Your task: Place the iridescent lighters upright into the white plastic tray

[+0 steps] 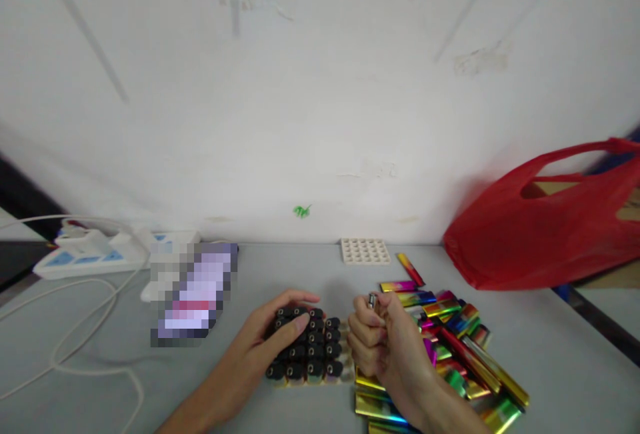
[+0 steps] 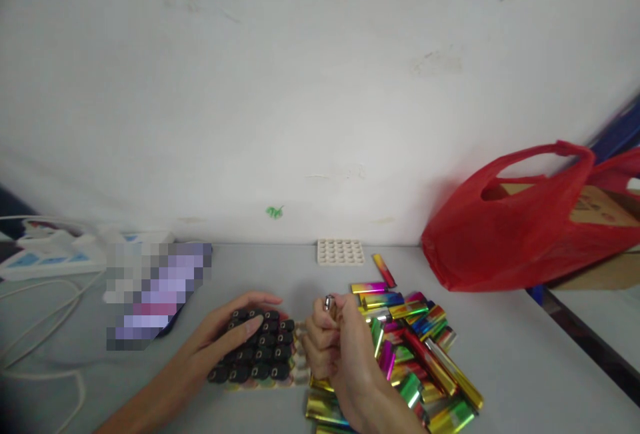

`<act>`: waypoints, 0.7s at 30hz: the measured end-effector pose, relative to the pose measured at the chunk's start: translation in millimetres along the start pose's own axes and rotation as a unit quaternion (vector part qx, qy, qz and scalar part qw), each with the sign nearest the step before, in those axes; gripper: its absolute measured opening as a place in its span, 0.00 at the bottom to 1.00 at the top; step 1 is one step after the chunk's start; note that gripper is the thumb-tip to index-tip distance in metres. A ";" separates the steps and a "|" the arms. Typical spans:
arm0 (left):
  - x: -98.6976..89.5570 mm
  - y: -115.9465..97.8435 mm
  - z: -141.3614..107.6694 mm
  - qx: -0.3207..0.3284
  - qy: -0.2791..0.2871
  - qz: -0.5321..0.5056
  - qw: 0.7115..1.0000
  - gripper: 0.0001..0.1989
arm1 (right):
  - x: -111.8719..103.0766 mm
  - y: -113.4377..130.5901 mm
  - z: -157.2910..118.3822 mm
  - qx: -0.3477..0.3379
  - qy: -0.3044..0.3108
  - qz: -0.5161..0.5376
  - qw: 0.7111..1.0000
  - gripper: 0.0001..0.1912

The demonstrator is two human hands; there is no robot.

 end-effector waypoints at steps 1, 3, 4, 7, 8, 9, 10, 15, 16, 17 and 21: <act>0.6 -0.7 -0.1 0.003 0.002 0.002 1.000 0.23 | -0.7 0.4 0.3 -0.002 -0.004 0.001 1.000 0.29; 1.4 -1.7 0.0 0.007 0.005 0.006 1.000 0.23 | -1.5 1.6 1.0 -0.004 -0.011 -0.001 1.000 0.30; 1.4 -1.7 0.1 0.008 0.005 0.008 1.000 0.23 | -1.4 2.0 1.4 -0.002 -0.011 -0.003 1.000 0.31; -0.1 0.3 1.1 0.004 0.000 0.007 1.000 0.22 | -0.1 2.3 2.6 0.007 -0.001 -0.009 1.000 0.32; -0.1 1.0 1.4 0.003 0.001 0.006 1.000 0.22 | 0.4 2.4 3.1 0.008 0.003 -0.010 1.000 0.32; 0.1 1.4 1.6 0.003 0.003 0.006 1.000 0.22 | 1.1 2.6 3.5 0.008 0.008 -0.010 1.000 0.33; 0.0 1.5 1.6 0.003 0.004 0.006 1.000 0.22 | 1.8 2.9 3.8 0.007 0.012 -0.010 1.000 0.33; -0.7 1.1 0.1 0.001 -0.002 0.013 1.000 0.23 | 5.1 2.9 3.8 0.007 0.014 -0.018 1.000 0.34; -0.4 1.1 -0.3 -0.001 -0.001 0.013 1.000 0.22 | 5.1 2.7 3.8 0.008 0.012 -0.019 1.000 0.34; 0.2 1.2 -0.6 -0.003 0.001 0.013 1.000 0.22 | 4.9 2.3 3.7 0.009 0.010 -0.020 1.000 0.34; 2.9 1.0 -0.7 -0.003 0.012 0.015 1.000 0.23 | 2.6 -2.1 3.6 0.023 0.014 -0.020 0.999 0.33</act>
Point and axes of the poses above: each hand's wrist, its own z-axis towards the middle knuckle, its own x-axis out of the palm, y = z × x, the point moved 10 cm from there along z, towards the middle knuckle, and after that the axes turned 11 degrees about -x, right-handed, at the moved point
